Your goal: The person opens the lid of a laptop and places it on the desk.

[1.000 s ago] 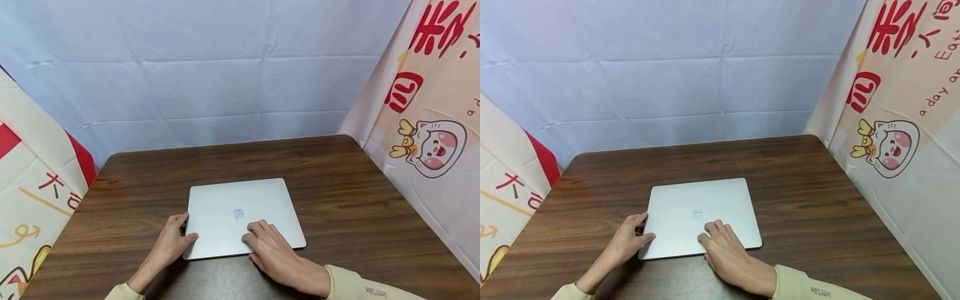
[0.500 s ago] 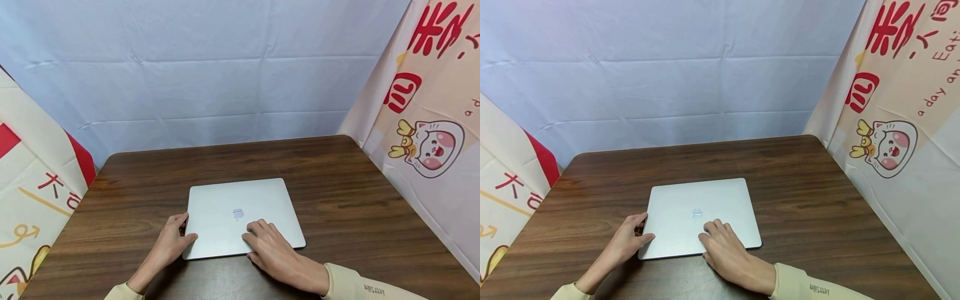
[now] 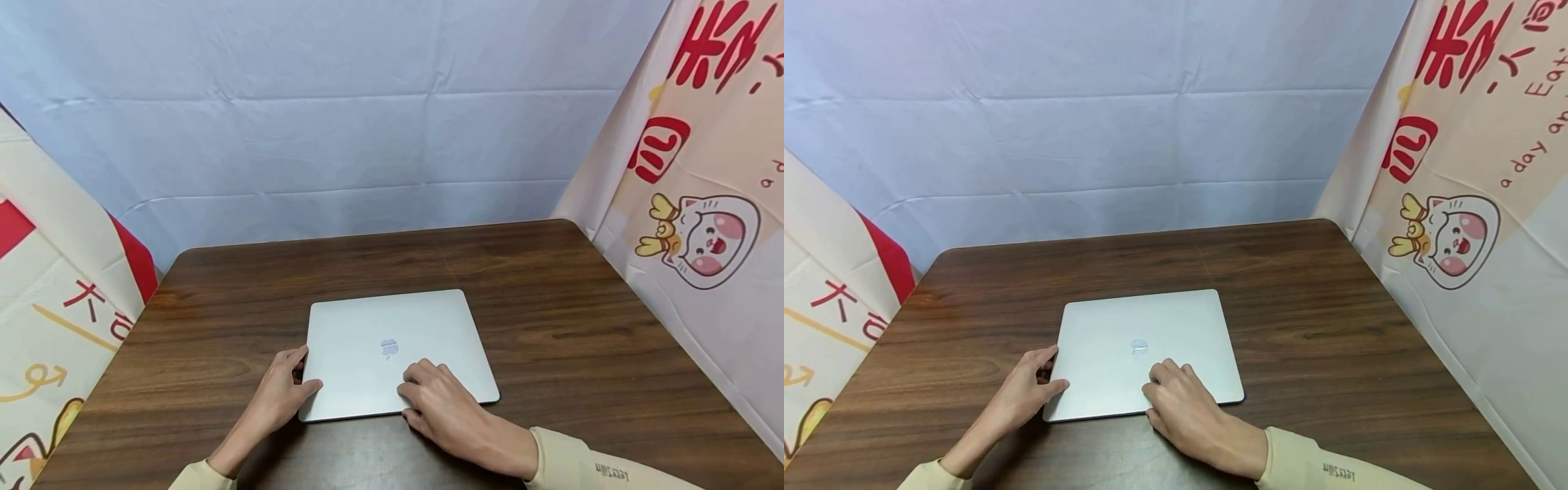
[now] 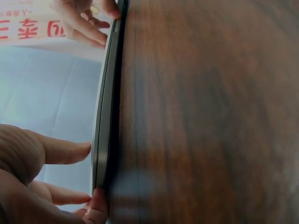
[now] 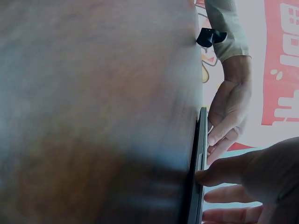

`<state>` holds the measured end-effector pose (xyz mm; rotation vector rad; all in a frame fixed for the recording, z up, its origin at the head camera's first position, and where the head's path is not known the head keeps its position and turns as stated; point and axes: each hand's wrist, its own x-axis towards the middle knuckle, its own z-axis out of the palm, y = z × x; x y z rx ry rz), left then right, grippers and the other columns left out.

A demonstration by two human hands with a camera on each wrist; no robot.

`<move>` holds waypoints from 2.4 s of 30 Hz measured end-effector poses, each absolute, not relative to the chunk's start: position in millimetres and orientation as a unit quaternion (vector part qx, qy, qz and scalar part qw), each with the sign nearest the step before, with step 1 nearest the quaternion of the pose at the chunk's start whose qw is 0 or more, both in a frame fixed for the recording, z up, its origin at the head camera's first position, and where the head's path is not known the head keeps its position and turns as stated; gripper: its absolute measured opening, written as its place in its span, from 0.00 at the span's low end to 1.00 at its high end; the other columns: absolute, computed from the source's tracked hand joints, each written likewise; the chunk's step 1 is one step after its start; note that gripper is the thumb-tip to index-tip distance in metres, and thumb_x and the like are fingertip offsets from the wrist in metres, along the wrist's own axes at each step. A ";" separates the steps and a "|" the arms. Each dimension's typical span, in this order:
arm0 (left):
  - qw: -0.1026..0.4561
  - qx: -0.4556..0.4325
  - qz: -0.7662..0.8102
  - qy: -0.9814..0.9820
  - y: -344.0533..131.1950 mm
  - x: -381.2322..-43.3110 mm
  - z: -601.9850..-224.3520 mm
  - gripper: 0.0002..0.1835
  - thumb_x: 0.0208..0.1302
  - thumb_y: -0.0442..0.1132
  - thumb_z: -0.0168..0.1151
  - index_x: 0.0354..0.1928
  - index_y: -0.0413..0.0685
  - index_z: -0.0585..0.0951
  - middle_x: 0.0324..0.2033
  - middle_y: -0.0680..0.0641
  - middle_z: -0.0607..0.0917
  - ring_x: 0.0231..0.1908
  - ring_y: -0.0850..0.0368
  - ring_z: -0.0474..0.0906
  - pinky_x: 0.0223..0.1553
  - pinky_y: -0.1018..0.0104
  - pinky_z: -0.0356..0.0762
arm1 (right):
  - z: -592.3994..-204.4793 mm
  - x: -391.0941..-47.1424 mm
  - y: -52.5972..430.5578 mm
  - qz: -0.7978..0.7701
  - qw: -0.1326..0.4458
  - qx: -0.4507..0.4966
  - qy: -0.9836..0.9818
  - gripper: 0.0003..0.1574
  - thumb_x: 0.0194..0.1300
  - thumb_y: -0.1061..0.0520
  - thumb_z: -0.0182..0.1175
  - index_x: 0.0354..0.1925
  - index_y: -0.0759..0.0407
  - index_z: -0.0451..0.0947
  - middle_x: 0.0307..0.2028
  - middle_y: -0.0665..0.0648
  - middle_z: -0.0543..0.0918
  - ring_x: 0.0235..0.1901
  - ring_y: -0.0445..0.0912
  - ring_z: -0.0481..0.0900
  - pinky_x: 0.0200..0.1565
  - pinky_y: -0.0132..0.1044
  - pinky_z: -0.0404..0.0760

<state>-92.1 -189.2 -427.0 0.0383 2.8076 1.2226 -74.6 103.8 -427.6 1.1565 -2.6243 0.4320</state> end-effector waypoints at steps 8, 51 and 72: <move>0.045 0.011 0.401 0.915 -189.7 -92.3 -427.2 0.36 0.63 0.30 0.71 0.70 0.24 0.68 0.62 0.29 0.72 0.46 0.46 0.78 0.43 0.56 0.79 | -424.8 -77.2 102.5 0.125 0.138 0.419 -0.889 0.09 0.54 0.60 0.72 0.28 0.53 0.79 0.36 0.50 0.80 0.37 0.44 0.74 0.34 0.34 0.71; 0.017 0.030 0.423 0.905 -201.6 -92.8 -431.4 0.25 0.71 0.22 0.48 0.69 0.28 0.73 0.57 0.34 0.79 0.51 0.46 0.80 0.47 0.57 0.78 | -423.1 -79.1 104.3 0.073 0.213 0.459 -0.859 0.09 0.55 0.60 0.69 0.25 0.52 0.77 0.30 0.47 0.79 0.34 0.43 0.73 0.33 0.35 0.71; 0.005 0.010 0.425 0.905 -205.1 -97.8 -435.3 0.24 0.67 0.25 0.63 0.64 0.30 0.78 0.50 0.40 0.84 0.46 0.50 0.83 0.46 0.60 0.78 | -421.5 -79.9 105.5 0.090 0.203 0.456 -0.862 0.09 0.56 0.60 0.69 0.25 0.52 0.77 0.31 0.47 0.81 0.35 0.43 0.74 0.34 0.36 0.73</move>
